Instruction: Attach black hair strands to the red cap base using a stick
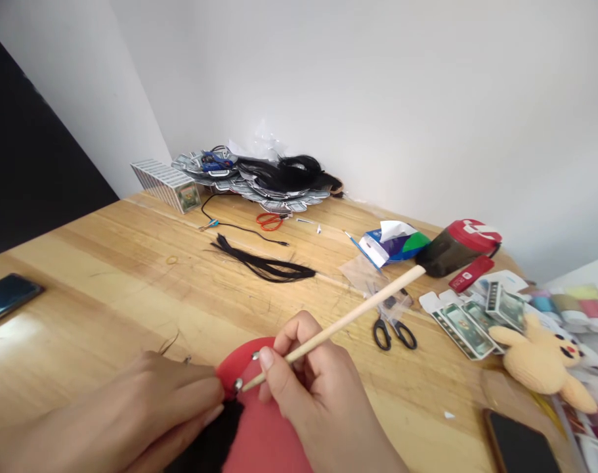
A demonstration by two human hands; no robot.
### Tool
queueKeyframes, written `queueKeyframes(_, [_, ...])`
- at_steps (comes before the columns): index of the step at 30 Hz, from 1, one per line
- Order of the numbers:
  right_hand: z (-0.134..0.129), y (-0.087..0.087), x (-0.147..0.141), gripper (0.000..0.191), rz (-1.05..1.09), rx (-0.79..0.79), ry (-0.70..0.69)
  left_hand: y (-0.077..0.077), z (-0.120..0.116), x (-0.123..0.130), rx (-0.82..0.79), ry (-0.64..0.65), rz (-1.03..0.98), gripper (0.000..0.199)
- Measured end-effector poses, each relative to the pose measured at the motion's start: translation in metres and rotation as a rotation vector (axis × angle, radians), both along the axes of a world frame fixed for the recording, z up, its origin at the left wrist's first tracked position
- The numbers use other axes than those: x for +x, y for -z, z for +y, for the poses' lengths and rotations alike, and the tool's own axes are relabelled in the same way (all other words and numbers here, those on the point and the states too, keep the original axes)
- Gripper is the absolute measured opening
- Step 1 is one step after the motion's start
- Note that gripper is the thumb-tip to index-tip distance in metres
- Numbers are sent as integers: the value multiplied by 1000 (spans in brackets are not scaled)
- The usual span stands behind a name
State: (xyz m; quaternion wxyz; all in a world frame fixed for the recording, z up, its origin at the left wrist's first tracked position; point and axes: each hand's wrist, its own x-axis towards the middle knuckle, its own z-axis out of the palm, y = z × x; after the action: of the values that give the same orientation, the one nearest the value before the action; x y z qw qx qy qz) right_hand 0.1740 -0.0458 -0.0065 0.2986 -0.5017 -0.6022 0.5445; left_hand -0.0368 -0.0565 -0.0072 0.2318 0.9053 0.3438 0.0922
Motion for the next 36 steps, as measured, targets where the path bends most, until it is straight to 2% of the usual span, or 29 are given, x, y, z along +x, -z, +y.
queueKeyframes(5, [-3,-4,-4,27,61,-84,79,4,1,-6,417,103,-44,47])
queueKeyframes(7, [-3,-6,-5,28,66,-100,105,1,4,-6,492,134,-54,53])
queueKeyframes(9, [-3,-7,-6,28,62,-103,111,0,6,-7,490,176,-107,55])
queueKeyframes(12, [-3,-8,-6,30,68,-134,126,3,7,-10,443,225,-187,53])
queueKeyframes(15, [-2,-8,-5,33,88,-186,131,12,4,-14,364,199,-233,41])
queueKeyframes(20, [-1,-7,-1,33,139,-175,74,22,4,-14,62,82,-453,21])
queueKeyframes(23, [-2,-6,3,32,140,-157,43,24,7,-11,-88,79,-550,26])
queueKeyframes(27, [-3,-4,5,30,141,-167,21,22,9,-10,-206,44,-618,30])
queueKeyframes(32, [-4,-4,7,25,145,-139,-2,18,6,-11,-266,23,-643,29])
queueKeyframes(36, [-4,-7,9,23,124,-116,-55,21,7,-10,-291,17,-650,30])
